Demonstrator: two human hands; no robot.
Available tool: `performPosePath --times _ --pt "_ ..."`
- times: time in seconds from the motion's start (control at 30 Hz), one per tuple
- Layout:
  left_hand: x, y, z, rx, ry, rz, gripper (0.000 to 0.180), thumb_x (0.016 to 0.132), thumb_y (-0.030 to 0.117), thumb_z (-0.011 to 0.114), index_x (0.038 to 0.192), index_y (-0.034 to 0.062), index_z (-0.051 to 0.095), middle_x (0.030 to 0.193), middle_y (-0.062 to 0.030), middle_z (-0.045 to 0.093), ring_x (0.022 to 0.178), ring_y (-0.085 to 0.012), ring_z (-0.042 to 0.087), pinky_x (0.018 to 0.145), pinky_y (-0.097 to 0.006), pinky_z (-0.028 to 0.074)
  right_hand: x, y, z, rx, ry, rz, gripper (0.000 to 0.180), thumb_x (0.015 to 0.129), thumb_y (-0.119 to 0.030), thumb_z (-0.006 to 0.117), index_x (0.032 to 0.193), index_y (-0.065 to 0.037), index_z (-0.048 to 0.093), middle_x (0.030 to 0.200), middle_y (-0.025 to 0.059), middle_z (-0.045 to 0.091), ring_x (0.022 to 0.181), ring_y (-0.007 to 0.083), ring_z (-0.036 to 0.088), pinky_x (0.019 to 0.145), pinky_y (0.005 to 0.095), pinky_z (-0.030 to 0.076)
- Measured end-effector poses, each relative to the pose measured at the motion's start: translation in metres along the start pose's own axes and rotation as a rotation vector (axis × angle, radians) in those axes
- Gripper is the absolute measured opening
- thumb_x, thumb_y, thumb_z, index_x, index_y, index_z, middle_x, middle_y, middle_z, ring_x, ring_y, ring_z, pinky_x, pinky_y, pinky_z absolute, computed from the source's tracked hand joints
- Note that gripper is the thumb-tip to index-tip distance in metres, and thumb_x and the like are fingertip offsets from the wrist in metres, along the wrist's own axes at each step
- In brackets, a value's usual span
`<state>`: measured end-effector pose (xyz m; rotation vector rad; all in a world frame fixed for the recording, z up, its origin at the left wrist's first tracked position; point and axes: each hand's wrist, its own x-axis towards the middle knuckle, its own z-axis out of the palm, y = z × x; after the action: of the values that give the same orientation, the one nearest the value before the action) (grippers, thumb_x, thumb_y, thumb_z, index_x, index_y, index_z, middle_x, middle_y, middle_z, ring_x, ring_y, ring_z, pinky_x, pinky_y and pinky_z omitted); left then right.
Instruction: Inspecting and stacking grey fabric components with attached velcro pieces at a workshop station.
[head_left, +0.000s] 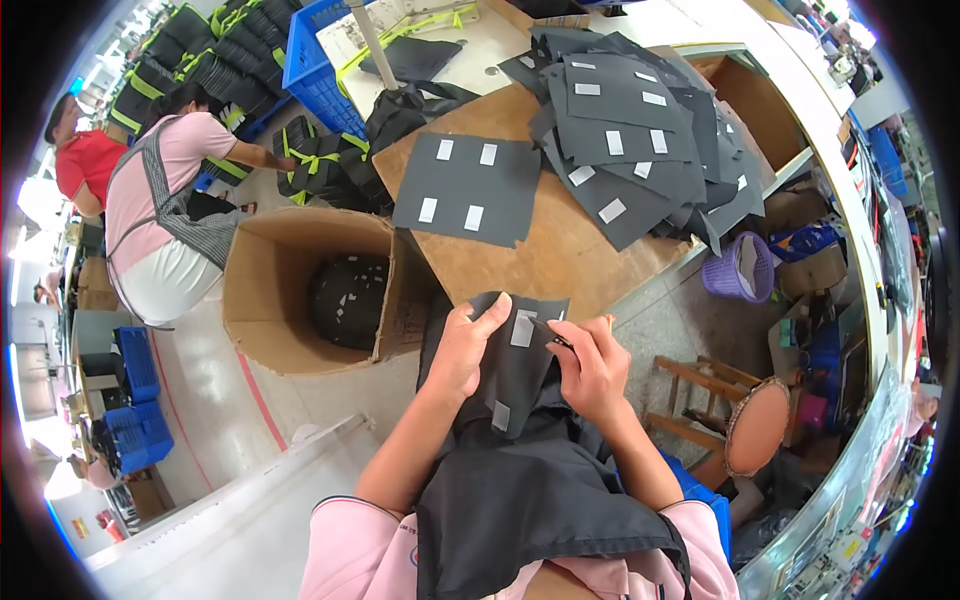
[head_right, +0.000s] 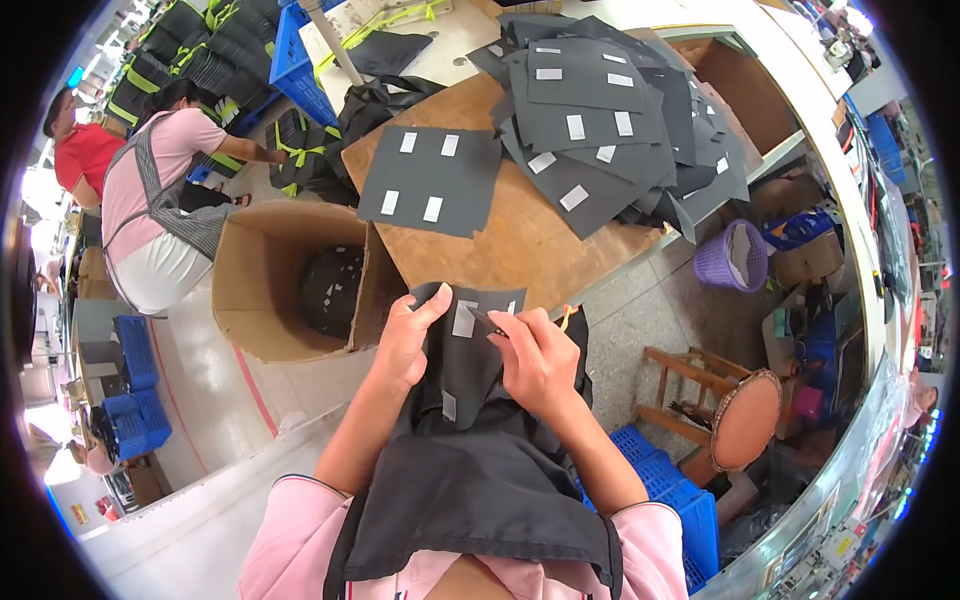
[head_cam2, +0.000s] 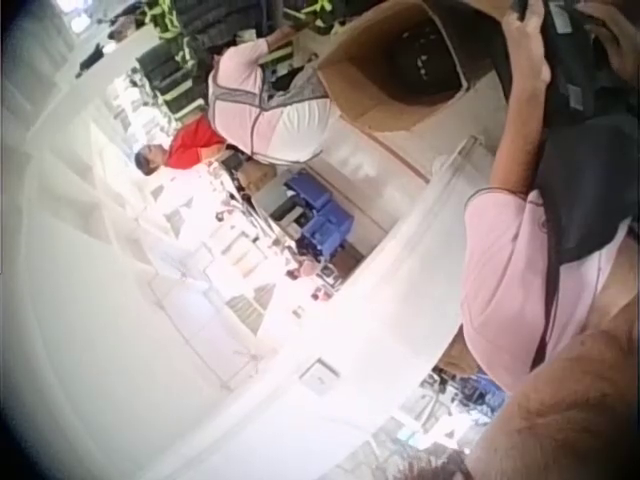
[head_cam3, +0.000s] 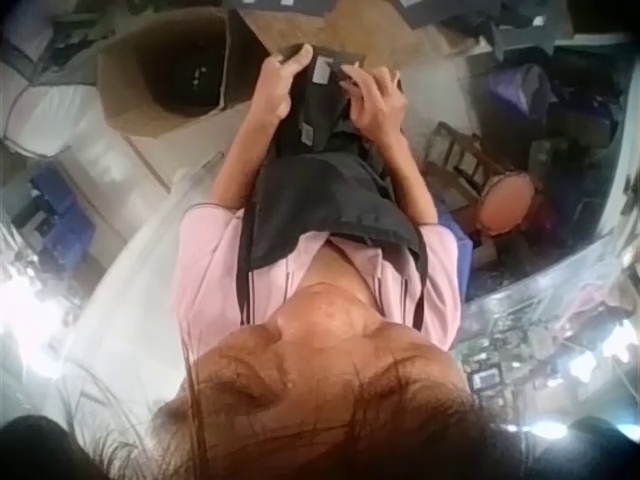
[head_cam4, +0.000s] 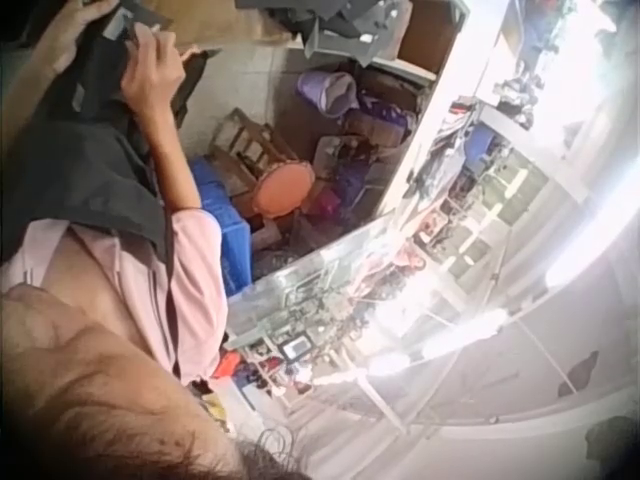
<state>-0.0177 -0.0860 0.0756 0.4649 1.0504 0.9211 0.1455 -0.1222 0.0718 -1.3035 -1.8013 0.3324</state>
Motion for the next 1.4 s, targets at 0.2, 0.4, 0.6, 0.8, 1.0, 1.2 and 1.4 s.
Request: performPosePath --times 0.2,0.4,0.6,0.8,1.0,1.2,1.4 --pt "0.002 -0.007 0.003 0.065 -0.051 -0.004 0.024 0.089 0.026 0.057 0.089 0.0021 0.061 0.083 -0.0019 0.061 0.073 -0.0087 0.056 0.066 -0.023 0.045 0.002 -0.001 -0.001 0.003 -0.039 0.033 0.028 0.068 0.0 0.067 0.095 -0.007 0.061 0.077 0.0103 0.054 0.062 0.0261 0.056 0.053 0.0324 0.046" --pt "-0.002 -0.002 -0.004 0.092 -0.158 -0.049 0.024 0.091 0.027 0.054 0.092 0.0035 0.058 0.084 -0.0012 0.06 0.073 -0.0075 0.055 0.066 -0.023 0.046 0.008 0.024 -0.015 0.478 -0.235 0.582 0.025 0.065 0.002 0.068 0.088 -0.001 0.058 0.068 0.0049 0.042 0.062 0.0165 0.041 0.057 0.0261 0.037" --pt "0.001 -0.012 -0.011 0.31 -0.203 0.075 0.037 0.083 0.037 0.065 0.095 0.0035 0.054 0.082 -0.0001 0.054 0.078 -0.0096 0.05 0.07 -0.024 0.042 0.008 0.045 -0.031 0.37 -0.484 0.448 0.01 0.071 0.0 0.062 0.071 0.002 0.051 0.07 0.002 0.041 0.056 0.0083 0.044 0.041 0.0216 0.038" --pt "0.006 -0.014 -0.008 0.3 -0.229 -0.085 0.036 0.072 0.024 0.075 0.095 0.0021 0.058 0.084 -0.002 0.059 0.076 -0.0108 0.055 0.069 -0.024 0.045 0.014 0.03 -0.011 0.396 -0.312 0.564 0.015 0.07 -0.003 0.066 0.074 0.002 0.052 0.068 0.007 0.042 0.061 0.0163 0.043 0.055 0.0284 0.035" --pt "0.011 -0.015 -0.026 0.069 -0.041 -0.012 0.018 0.081 0.011 0.065 0.095 0.0017 0.058 0.084 -0.0025 0.059 0.076 -0.0108 0.056 0.071 -0.026 0.046 -0.005 0.012 -0.005 0.269 0.025 0.454 0.032 0.072 -0.008 0.069 0.099 -0.004 0.053 0.085 0.0096 0.052 0.071 0.022 0.056 0.069 0.0295 0.046" --pt "0.006 -0.008 -0.014 0.035 -0.111 -0.041 0.027 0.082 0.01 0.063 0.106 -0.0006 0.057 0.096 -0.0066 0.062 0.087 -0.0135 0.058 0.08 -0.028 0.047 -0.016 0.006 -0.011 0.058 -0.085 0.258 0.028 0.071 -0.006 0.069 0.097 -0.007 0.057 0.085 0.0092 0.055 0.064 0.0236 0.057 0.056 0.0302 0.046" --pt "0.004 -0.008 -0.014 0.096 -0.154 -0.005 0.027 0.082 0.008 0.061 0.107 -0.0005 0.057 0.097 -0.0076 0.062 0.087 -0.0143 0.059 0.079 -0.029 0.047 -0.006 0.01 -0.005 -0.047 -0.054 0.092 0.027 0.069 -0.004 0.069 0.094 -0.007 0.06 0.078 0.0088 0.054 0.06 0.024 0.056 0.052 0.0315 0.045"
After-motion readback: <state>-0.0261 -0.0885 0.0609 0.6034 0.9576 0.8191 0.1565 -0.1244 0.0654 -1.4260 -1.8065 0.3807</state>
